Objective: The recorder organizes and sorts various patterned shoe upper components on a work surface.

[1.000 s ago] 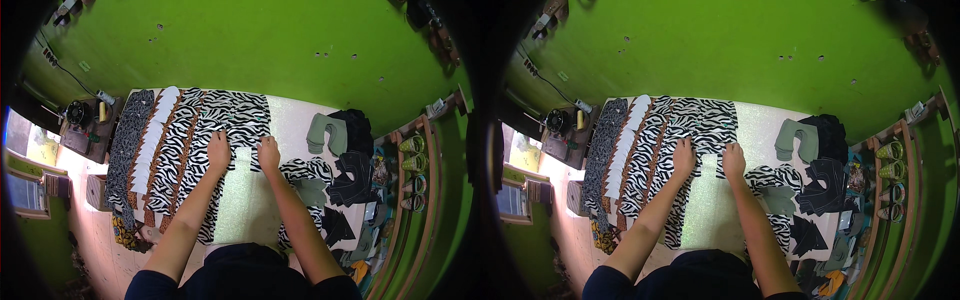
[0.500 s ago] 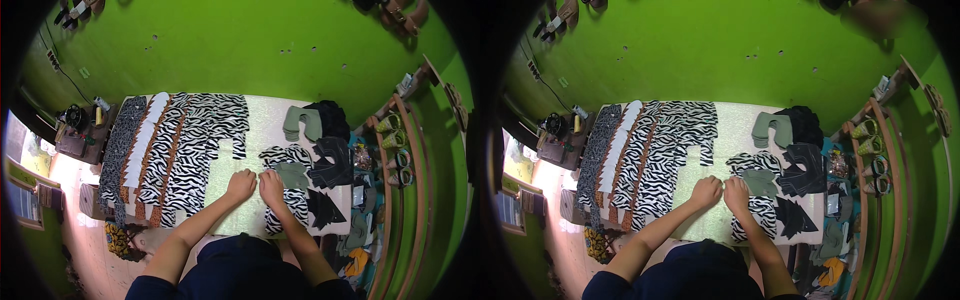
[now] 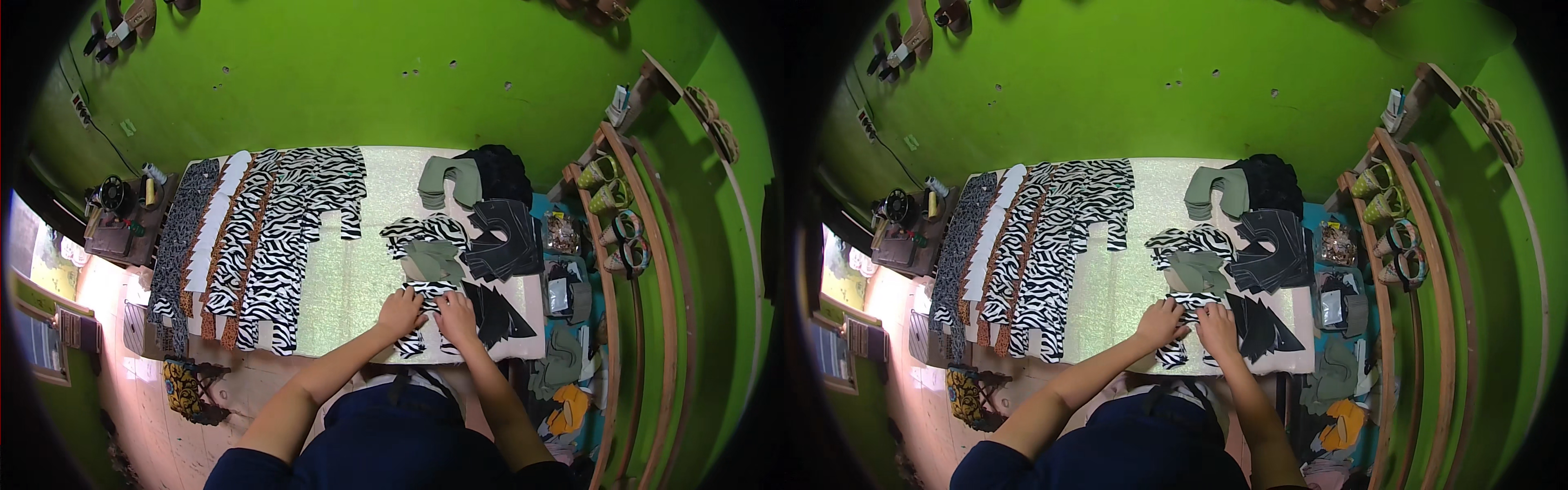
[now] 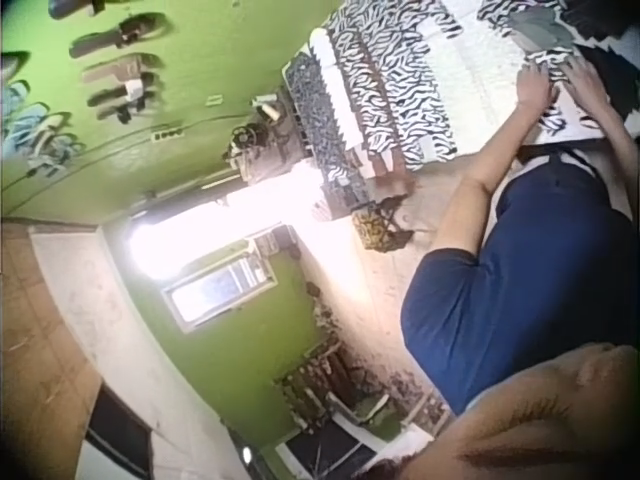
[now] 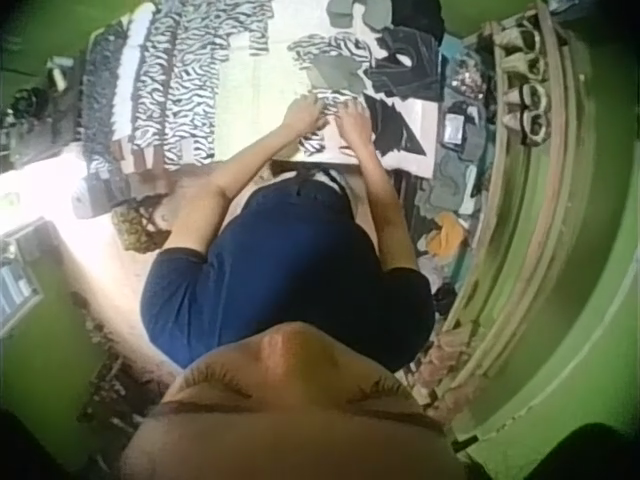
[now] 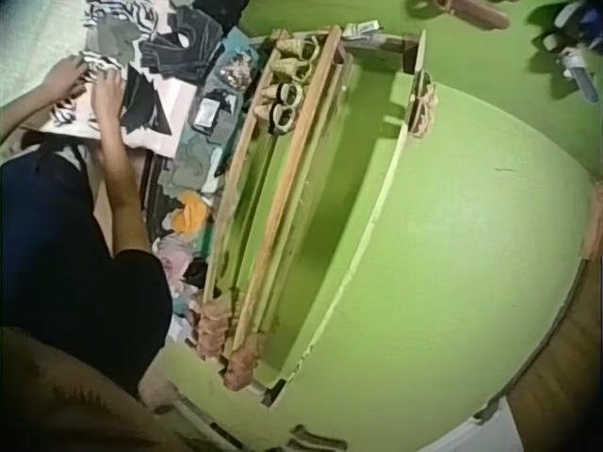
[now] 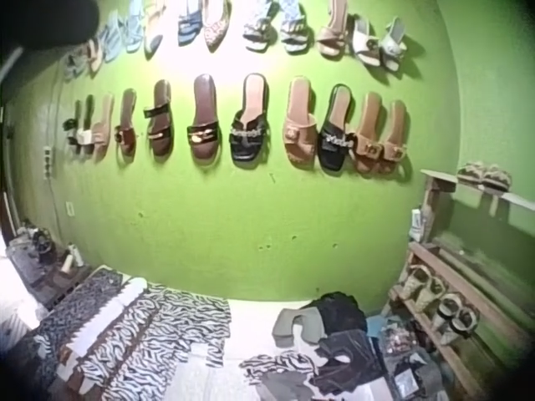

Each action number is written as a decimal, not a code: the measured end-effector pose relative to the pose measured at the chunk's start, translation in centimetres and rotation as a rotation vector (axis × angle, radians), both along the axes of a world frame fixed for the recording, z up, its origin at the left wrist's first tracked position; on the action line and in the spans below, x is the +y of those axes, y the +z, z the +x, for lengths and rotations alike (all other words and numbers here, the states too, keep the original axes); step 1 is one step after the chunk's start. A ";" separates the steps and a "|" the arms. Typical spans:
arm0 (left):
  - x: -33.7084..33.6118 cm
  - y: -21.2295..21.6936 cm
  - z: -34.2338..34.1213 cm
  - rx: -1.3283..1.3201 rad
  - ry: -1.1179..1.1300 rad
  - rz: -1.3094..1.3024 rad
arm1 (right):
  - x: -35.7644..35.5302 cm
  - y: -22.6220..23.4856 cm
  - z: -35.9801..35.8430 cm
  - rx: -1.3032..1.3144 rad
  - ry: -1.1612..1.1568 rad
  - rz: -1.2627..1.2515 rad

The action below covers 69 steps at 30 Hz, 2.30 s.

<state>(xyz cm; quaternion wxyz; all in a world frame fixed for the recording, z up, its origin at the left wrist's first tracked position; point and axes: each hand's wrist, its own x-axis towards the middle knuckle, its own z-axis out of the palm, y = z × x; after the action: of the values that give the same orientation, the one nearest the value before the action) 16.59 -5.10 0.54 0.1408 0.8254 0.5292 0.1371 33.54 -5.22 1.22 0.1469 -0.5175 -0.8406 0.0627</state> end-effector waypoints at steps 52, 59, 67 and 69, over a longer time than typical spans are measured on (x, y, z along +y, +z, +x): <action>5.3 -2.1 -13.6 0.041 0.574 0.153 | 15.1 -2.7 -12.0 0.095 -0.152 0.138; 8.8 -0.5 -12.4 0.043 0.408 0.024 | 17.1 -2.6 -9.8 0.008 -0.261 -0.150; 12.2 -0.7 -9.7 -0.110 0.221 0.030 | 16.1 -1.2 -9.3 0.161 -0.157 0.041; 12.7 -0.7 -9.1 -0.106 0.193 -0.015 | 16.1 -1.2 -8.8 0.162 -0.142 0.049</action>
<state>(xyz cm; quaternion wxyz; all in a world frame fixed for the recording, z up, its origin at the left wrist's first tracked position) 7.50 7.59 -0.13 0.1607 0.7613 0.5989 0.1895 24.72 10.91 -0.03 0.2312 -0.5653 -0.7884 0.0731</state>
